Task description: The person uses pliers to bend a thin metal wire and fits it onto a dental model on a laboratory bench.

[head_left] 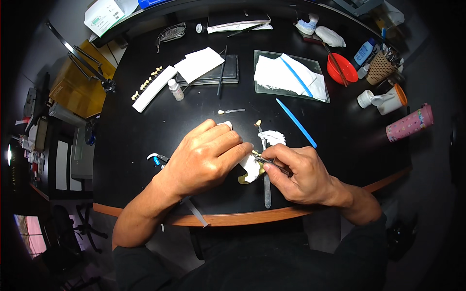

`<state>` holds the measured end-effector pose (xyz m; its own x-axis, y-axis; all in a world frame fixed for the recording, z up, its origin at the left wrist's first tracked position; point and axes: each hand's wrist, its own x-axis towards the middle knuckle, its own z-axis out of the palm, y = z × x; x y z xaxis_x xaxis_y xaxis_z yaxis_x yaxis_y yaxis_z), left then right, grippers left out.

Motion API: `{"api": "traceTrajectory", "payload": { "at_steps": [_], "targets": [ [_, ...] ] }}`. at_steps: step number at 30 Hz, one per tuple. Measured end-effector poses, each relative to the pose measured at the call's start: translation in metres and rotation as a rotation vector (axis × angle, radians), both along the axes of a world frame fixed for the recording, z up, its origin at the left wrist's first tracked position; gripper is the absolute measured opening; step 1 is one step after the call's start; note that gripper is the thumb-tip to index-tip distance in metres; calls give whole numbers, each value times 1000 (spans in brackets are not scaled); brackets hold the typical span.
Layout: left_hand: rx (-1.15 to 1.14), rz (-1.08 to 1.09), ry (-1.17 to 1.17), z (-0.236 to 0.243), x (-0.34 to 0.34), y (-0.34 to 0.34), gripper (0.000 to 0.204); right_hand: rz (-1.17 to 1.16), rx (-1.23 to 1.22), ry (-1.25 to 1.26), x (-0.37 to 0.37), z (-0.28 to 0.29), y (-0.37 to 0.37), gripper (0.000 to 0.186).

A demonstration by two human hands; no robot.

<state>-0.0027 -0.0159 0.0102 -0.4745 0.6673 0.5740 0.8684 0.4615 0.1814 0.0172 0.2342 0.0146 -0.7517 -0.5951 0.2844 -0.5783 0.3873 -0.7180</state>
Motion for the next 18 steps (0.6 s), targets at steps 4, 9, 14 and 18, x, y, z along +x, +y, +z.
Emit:
{"api": "traceTrajectory", "payload": {
  "at_steps": [4, 9, 14, 18],
  "targets": [
    [-34, 16, 14, 8, -1, -6, 33, 12, -35, 108, -2, -6, -3, 9],
    [-46, 35, 22, 14, -4, -16, 31, -3, -75, 88, -2, -5, -7, 8],
    [29, 256, 82, 30, -16, -51, 19, -51, -71, -118, -5, -2, 2, 5],
    [79, 225, -24, 30, -16, -47, 22, -59, -196, -374, -5, -4, 2, 5]
  ]
}}
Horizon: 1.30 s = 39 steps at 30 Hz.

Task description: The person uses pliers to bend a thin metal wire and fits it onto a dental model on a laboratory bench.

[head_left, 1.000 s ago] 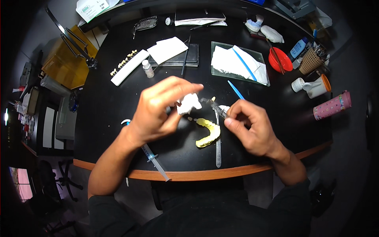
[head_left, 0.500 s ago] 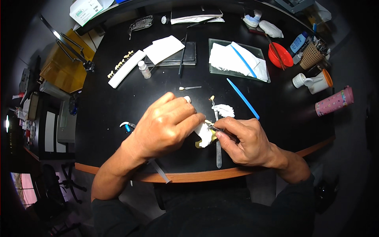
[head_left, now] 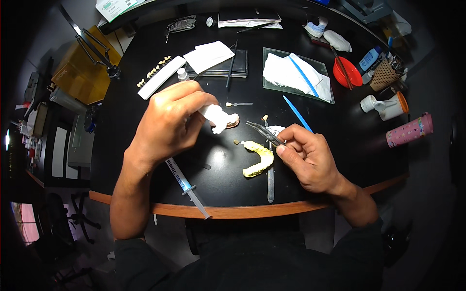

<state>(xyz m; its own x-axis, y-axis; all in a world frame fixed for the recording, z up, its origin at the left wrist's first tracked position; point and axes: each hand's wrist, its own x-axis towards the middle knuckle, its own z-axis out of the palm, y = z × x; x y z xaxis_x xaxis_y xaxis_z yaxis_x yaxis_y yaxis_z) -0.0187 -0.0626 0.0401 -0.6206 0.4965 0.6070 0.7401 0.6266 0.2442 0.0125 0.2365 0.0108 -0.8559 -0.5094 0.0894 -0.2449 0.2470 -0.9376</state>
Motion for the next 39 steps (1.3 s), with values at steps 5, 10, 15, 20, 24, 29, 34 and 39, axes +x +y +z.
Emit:
{"api": "traceTrajectory", "payload": {
  "at_steps": [5, 10, 15, 20, 24, 29, 34, 39],
  "targets": [
    [37, -35, -88, -5, -2, 4, 28, -27, -68, -102, -2, -6, 4, 7],
    [58, -103, -143, -11, 2, 12, 31, -27, -75, -134, -2, -2, 3, 7],
    [194, -132, -161, -31, 6, 36, 29, 1, -4, -42, 0, -3, 0, 6],
    [303, -113, -323, -33, 12, 43, 14, -31, 41, 305, 3, -5, -5, 4],
    [480, -56, -372, -32, 4, 26, 14, -22, 7, 271, 0, -1, 0, 4],
    [623, 72, -413, -25, 2, 22, 14, -38, -109, -57, 3, -2, 3, 6],
    [275, -13, -431, -20, 7, 26, 32, -23, -165, -152, -1, -4, 5, 8],
    [204, -147, -343, -23, 8, 28, 30, -23, -163, -179, 0, -2, 5, 9]
  ]
}}
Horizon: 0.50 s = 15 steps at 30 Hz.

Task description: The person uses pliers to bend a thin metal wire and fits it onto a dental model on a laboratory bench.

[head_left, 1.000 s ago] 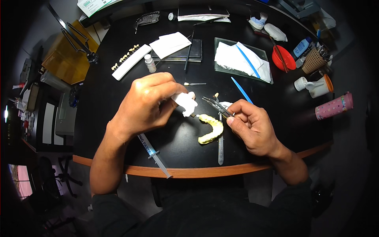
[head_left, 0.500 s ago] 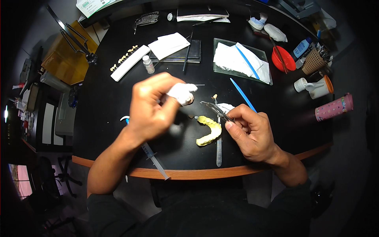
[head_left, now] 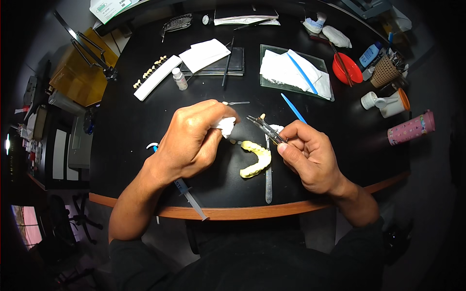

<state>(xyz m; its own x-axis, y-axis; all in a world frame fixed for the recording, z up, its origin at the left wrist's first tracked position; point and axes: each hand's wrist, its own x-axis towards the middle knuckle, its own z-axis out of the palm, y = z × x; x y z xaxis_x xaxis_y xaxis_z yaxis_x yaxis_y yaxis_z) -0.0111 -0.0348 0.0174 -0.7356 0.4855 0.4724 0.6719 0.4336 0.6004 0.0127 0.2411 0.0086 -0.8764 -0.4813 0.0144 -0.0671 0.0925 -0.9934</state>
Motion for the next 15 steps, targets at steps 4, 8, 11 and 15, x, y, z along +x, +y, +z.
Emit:
{"api": "traceTrajectory", "payload": {
  "at_steps": [4, 8, 11, 15],
  "targets": [
    [35, -14, -71, 0, 5, 3, 13, -12, 12, 4, 0, -3, 0, 9],
    [4, 55, -8, 1, 11, 11, 7, 19, 111, 84, 1, 3, -5, 7],
    [163, 89, 0, -15, 7, 19, 16, 50, 134, 156, 3, 4, -6, 6],
    [265, 63, -57, -16, 5, 20, 7, 42, 148, 159, 1, 1, -3, 6]
  ]
}}
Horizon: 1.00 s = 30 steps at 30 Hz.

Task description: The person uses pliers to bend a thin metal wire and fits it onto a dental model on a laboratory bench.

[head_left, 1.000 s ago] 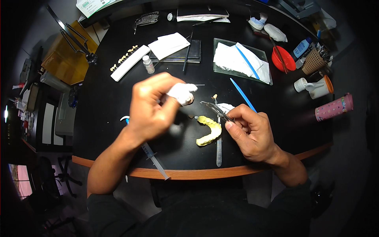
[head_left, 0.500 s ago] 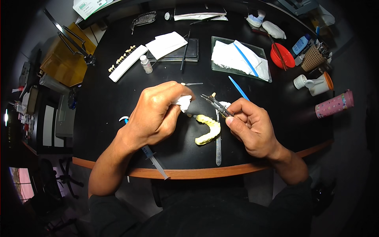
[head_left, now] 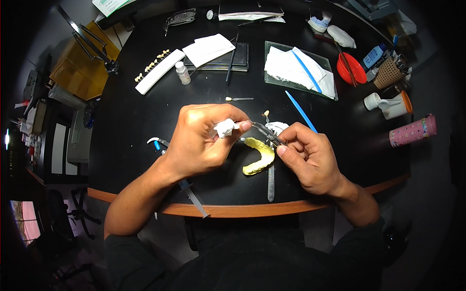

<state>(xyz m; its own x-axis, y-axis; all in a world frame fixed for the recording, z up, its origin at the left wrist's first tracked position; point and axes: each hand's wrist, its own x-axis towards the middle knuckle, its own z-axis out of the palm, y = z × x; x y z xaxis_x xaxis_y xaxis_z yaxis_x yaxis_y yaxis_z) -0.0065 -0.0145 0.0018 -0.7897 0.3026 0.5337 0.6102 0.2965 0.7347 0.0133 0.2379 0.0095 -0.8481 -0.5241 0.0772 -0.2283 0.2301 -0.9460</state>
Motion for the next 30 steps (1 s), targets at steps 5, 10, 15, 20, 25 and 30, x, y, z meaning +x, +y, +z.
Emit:
{"api": "traceTrajectory", "payload": {
  "at_steps": [5, 10, 15, 20, 25, 30],
  "targets": [
    [3, 1, -48, 4, 1, -4, 7, -23, -91, -141, -1, 1, 1, 9],
    [9, 14, -76, 4, 0, -4, 8, -24, -88, -134, 0, 0, 3, 10],
    [31, 36, -70, 8, 1, -8, 6, -15, -96, -145, -1, 1, 2, 10],
    [-93, 37, -5, 17, -1, -20, 5, -3, -137, -190, 0, 0, 5, 9],
    [-171, 4, -27, 20, 1, -24, 11, 43, -219, -361, -4, 4, 4, 7],
    [-194, 64, -27, 18, 3, -16, 17, 62, -226, -408, -7, 5, 5, 8]
  ]
}}
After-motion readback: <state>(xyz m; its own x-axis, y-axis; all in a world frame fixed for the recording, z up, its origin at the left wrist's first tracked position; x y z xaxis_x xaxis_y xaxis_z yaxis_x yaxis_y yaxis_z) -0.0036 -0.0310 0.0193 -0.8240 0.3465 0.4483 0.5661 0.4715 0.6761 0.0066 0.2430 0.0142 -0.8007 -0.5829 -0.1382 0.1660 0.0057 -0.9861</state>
